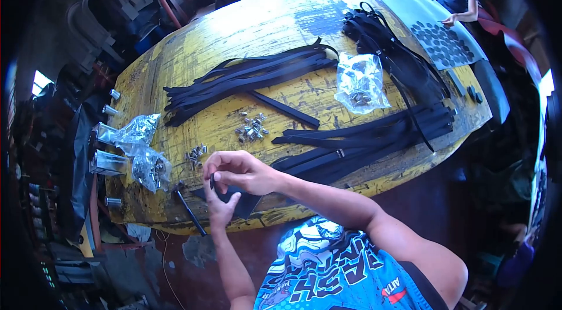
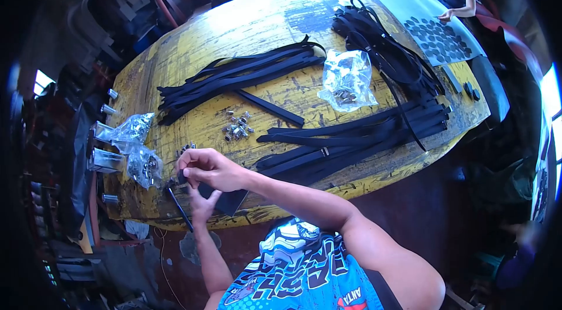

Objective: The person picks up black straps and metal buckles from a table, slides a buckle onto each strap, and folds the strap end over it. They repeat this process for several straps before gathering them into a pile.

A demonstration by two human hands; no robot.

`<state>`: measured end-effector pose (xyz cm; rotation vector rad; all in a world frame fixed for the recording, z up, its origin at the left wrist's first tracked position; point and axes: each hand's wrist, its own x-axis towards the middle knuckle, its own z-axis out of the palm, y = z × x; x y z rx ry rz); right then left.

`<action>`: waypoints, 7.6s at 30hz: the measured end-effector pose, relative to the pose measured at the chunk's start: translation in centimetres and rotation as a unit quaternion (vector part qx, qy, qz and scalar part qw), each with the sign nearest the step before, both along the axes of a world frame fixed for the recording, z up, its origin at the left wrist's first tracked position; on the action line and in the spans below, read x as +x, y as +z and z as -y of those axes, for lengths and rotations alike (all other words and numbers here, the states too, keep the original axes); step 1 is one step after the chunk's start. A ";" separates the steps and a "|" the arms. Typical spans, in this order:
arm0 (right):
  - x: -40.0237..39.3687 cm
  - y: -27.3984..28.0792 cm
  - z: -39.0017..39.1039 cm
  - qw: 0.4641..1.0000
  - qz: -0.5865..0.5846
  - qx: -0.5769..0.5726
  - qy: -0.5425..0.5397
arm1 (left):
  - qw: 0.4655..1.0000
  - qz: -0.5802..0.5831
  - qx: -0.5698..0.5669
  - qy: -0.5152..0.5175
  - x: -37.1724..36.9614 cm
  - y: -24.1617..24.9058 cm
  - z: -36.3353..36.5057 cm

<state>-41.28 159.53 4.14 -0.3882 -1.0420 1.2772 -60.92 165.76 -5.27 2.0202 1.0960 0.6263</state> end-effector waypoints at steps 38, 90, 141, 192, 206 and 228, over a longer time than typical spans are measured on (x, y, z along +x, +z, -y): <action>7.3 -12.0 12.3 0.855 0.268 -0.248 -0.369 | 0.959 -0.035 -0.187 -0.208 11.6 2.6 5.1; 7.8 -8.4 10.3 0.985 0.064 -0.098 -0.124 | 0.887 0.210 -0.378 -0.161 7.3 4.9 4.4; 20.9 -4.7 15.8 0.828 0.142 -0.227 -0.494 | 0.964 0.066 0.214 -0.142 8.1 4.4 4.5; 10.8 -9.4 15.4 0.721 0.613 -0.227 -0.230 | 0.963 0.242 0.025 0.114 5.8 -1.6 2.1; 8.6 -10.3 13.9 0.827 0.514 -0.100 -0.204 | 0.965 0.243 0.037 0.092 5.3 4.3 2.3; 10.9 -7.2 14.5 0.872 0.431 -0.203 -0.109 | 0.936 0.351 0.024 0.022 5.2 9.5 6.1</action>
